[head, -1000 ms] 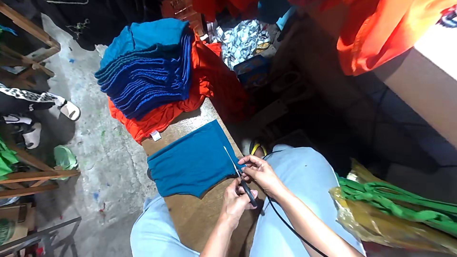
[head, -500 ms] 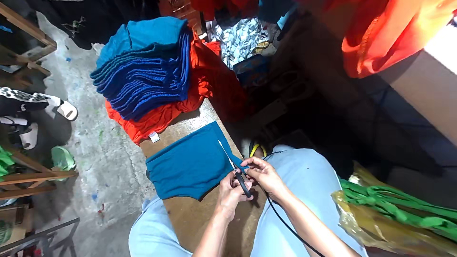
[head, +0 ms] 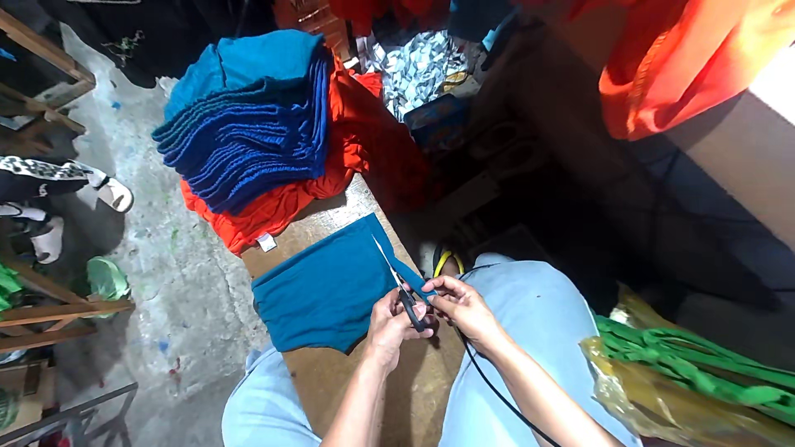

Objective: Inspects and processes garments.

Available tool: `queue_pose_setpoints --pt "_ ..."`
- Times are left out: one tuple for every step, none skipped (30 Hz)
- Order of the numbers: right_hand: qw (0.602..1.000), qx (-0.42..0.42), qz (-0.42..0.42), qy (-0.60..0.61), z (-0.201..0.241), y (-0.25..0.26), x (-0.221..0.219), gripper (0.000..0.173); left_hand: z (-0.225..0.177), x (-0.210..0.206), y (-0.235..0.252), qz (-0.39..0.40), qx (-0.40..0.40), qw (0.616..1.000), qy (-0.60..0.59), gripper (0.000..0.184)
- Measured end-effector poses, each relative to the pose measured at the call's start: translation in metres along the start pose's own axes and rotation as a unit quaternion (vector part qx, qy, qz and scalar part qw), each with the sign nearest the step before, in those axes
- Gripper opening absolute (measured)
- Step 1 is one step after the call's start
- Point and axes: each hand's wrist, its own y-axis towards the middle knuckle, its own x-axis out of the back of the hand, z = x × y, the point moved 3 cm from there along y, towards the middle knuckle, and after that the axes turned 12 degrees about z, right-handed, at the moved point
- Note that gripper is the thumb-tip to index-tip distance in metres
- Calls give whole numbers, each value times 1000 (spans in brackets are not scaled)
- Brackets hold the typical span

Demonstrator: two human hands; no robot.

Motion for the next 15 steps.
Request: queue_pose_setpoints --pt "1000 1 0 -2 -1 0 0 15 0 1 1 2 -1 1000 -2 37" --pt "1000 1 0 -3 -1 1 0 15 0 1 1 5 0 1000 -4 38" --pt "1000 1 -1 0 -2 1 1 16 0 1 2 7 1 1000 -7 38" --pt "1000 2 -3 3 -2 2 1 16 0 2 2 7 2 1000 -10 38" --pt "1000 2 -4 5 -3 2 1 16 -1 2 2 5 4 1000 -13 38" --pt "1000 3 -4 7 -3 2 1 16 -3 3 2 2 3 1000 -15 38" --pt "1000 4 -4 10 -3 2 2 16 -6 3 3 0 1 1000 -17 38" --pt "1000 5 -4 11 -4 2 2 16 -8 3 4 1 -1 1000 -17 37" --pt "1000 6 -4 13 -4 2 3 16 -10 4 5 3 -2 1000 -16 37" --pt "1000 6 -5 16 -5 2 3 16 -11 5 7 7 -1 1000 -14 38" --pt "1000 5 -5 18 -5 2 3 17 -12 7 8 10 1 1000 -12 38" --pt "1000 4 -6 18 -4 2 3 16 -13 7 8 11 4 1000 -10 37" --pt "1000 2 -7 17 -4 2 4 16 -13 8 9 11 6 1000 -10 37" --pt "1000 2 -6 15 -4 2 4 16 -13 8 9 11 6 1000 -10 37" --pt "1000 2 -5 15 -4 2 4 16 -12 8 10 13 4 1000 -10 37"
